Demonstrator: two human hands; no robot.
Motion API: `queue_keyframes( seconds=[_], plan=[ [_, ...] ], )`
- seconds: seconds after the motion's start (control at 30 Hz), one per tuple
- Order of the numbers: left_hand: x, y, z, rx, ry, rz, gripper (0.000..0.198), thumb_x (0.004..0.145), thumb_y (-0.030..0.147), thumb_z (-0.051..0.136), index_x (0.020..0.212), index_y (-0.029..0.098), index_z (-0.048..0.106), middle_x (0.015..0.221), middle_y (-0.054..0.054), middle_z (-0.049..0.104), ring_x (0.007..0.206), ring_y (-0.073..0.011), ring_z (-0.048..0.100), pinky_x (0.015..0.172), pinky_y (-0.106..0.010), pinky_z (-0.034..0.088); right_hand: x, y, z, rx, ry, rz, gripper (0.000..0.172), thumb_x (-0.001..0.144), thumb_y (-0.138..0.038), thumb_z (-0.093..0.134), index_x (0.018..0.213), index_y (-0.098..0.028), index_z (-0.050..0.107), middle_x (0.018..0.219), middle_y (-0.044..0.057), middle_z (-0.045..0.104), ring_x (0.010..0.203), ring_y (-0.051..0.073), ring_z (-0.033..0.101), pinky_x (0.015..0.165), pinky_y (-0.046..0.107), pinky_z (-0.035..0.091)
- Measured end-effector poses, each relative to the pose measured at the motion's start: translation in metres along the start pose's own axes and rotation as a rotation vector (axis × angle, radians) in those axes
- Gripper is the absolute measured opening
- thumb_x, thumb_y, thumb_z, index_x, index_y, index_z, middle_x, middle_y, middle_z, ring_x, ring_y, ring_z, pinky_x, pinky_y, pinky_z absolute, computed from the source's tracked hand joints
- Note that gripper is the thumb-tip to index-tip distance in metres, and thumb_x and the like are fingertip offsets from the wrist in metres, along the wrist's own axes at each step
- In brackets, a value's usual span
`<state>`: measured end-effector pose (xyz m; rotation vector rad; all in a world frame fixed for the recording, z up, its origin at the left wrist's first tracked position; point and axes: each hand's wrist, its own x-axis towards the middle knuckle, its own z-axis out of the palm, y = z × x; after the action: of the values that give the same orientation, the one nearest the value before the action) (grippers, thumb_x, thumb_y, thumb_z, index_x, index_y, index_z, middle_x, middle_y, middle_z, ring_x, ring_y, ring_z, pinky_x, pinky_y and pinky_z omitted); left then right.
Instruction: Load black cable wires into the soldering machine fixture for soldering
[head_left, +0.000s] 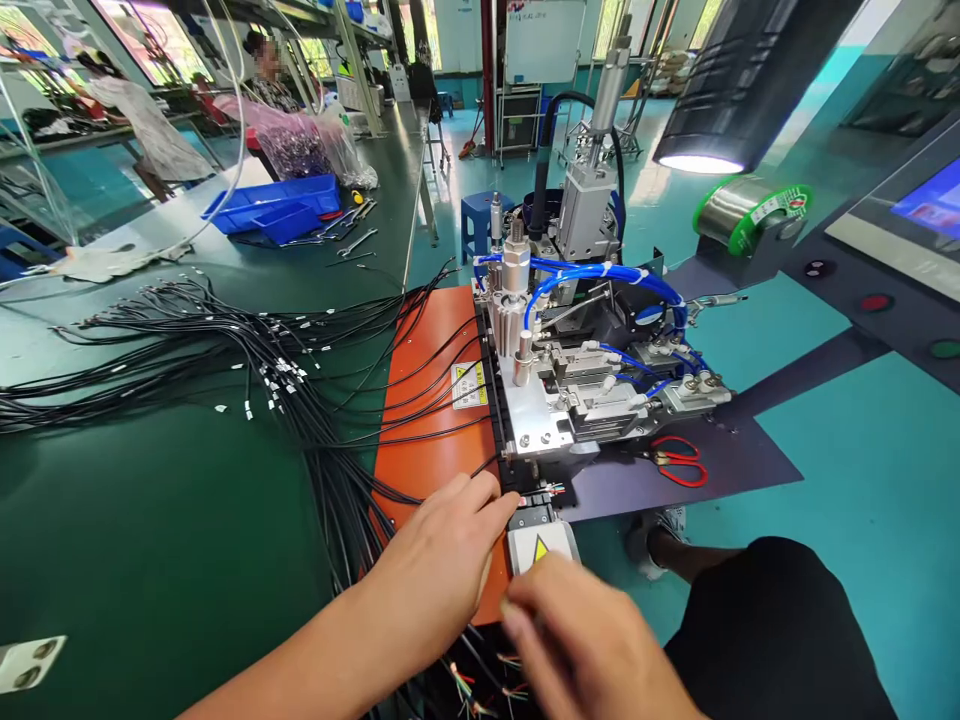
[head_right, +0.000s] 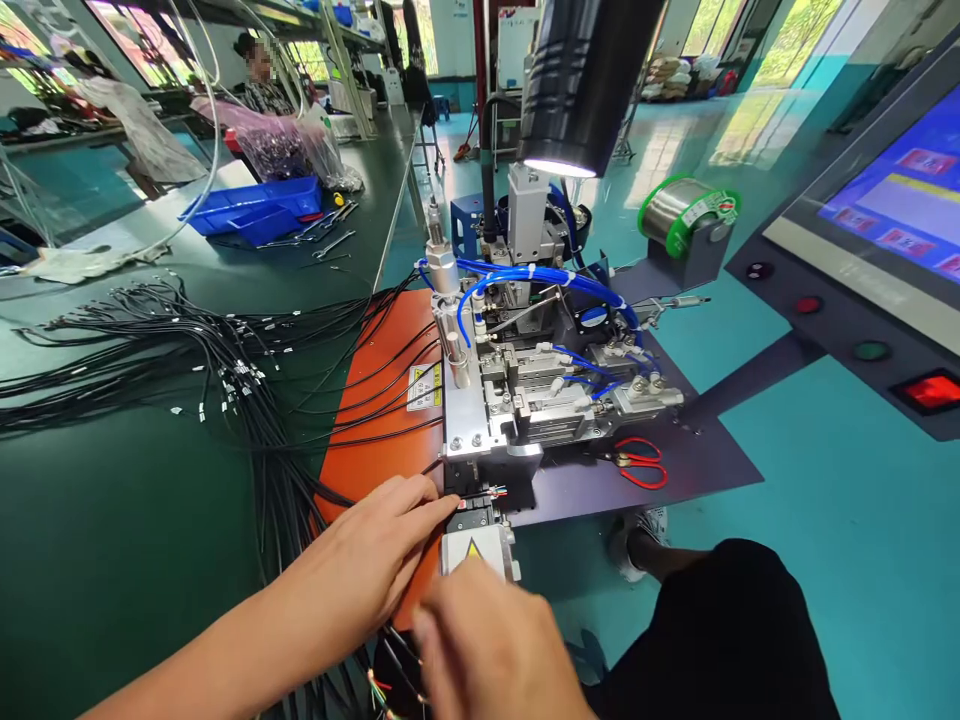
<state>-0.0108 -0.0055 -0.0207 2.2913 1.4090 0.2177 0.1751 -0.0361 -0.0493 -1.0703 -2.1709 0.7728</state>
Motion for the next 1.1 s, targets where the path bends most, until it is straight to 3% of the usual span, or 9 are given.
queue_keyframes(
  seconds=[0.1,0.2,0.4,0.57,0.67,0.8,0.97,1.1],
  plan=[
    [-0.001,0.001,-0.013,-0.061,-0.033,-0.016,0.034,0.096,0.01,0.044,0.123,0.023,0.061,0.112,-0.006,0.061,0.101,-0.0208,0.059,0.088,-0.035,0.051,-0.01,-0.01,0.024,-0.369,-0.057,-0.159,0.014,0.094,-0.02,0.046,0.081,-0.023,0.051,0.068,-0.001,0.061,0.049,0.014,0.059,0.04,0.027,0.028],
    [-0.001,-0.004,-0.032,-0.069,-0.025,-0.046,0.031,0.096,0.008,0.042,0.113,0.022,0.065,0.104,-0.005,0.064,0.094,-0.0191,0.061,0.084,-0.032,0.051,-0.014,-0.011,0.036,-0.52,-0.056,-0.174,0.014,0.091,-0.017,0.05,0.079,-0.023,0.047,0.063,-0.003,0.059,0.042,0.013,0.057,0.038,0.031,0.019],
    [-0.008,-0.028,-0.072,0.075,-0.031,-0.112,0.027,0.091,0.007,0.047,0.1,0.021,0.068,0.092,-0.002,0.065,0.084,-0.0186,0.061,0.077,-0.03,0.048,-0.014,-0.01,0.035,-0.475,-0.156,-0.131,0.015,0.083,-0.018,0.058,0.075,-0.023,0.047,0.06,-0.004,0.062,0.041,0.014,0.059,0.039,0.032,0.018],
    [-0.016,-0.028,-0.088,0.011,-0.328,-0.001,0.026,0.081,0.001,0.057,0.087,0.023,0.069,0.088,0.002,0.068,0.081,-0.0155,0.062,0.07,-0.023,0.045,-0.014,-0.009,0.041,-0.299,-0.177,0.007,0.01,0.075,-0.014,0.06,0.073,-0.023,0.056,0.065,-0.003,0.065,0.051,0.016,0.064,0.046,0.031,0.027],
    [-0.014,-0.023,-0.085,-0.009,-0.421,0.024,0.032,0.073,-0.004,0.064,0.089,0.023,0.072,0.09,0.002,0.071,0.086,-0.0171,0.065,0.075,-0.024,0.046,-0.01,-0.009,0.033,-0.21,-0.188,0.098,0.009,0.077,-0.016,0.058,0.072,-0.023,0.057,0.062,-0.003,0.063,0.051,0.015,0.06,0.048,0.029,0.029],
    [-0.006,-0.026,-0.073,-0.073,-0.402,0.075,0.021,0.078,0.0,0.068,0.082,0.021,0.072,0.078,0.002,0.07,0.079,-0.0155,0.064,0.071,-0.022,0.045,0.002,-0.01,0.003,-0.065,-0.267,0.145,0.016,0.09,-0.023,0.051,0.079,-0.023,0.063,0.072,-0.001,0.061,0.06,0.014,0.059,0.054,0.026,0.037],
    [0.005,-0.022,-0.055,-0.234,-0.236,0.174,0.015,0.092,0.017,0.062,0.079,0.018,0.069,0.085,-0.001,0.066,0.079,-0.013,0.06,0.07,-0.021,0.044,0.013,-0.002,-0.035,0.082,-0.176,0.275,0.02,0.096,-0.027,0.05,0.087,-0.026,0.068,0.09,0.001,0.056,0.073,0.013,0.058,0.066,0.026,0.045],
    [0.014,-0.002,-0.028,-0.287,-0.075,0.197,0.014,0.096,0.018,0.055,0.098,0.018,0.069,0.092,-0.004,0.063,0.085,-0.0145,0.058,0.075,-0.023,0.046,0.012,0.015,-0.047,0.142,-0.074,0.288,0.018,0.098,-0.03,0.051,0.093,-0.027,0.068,0.093,0.001,0.057,0.089,0.017,0.058,0.077,0.029,0.047]
  ],
)
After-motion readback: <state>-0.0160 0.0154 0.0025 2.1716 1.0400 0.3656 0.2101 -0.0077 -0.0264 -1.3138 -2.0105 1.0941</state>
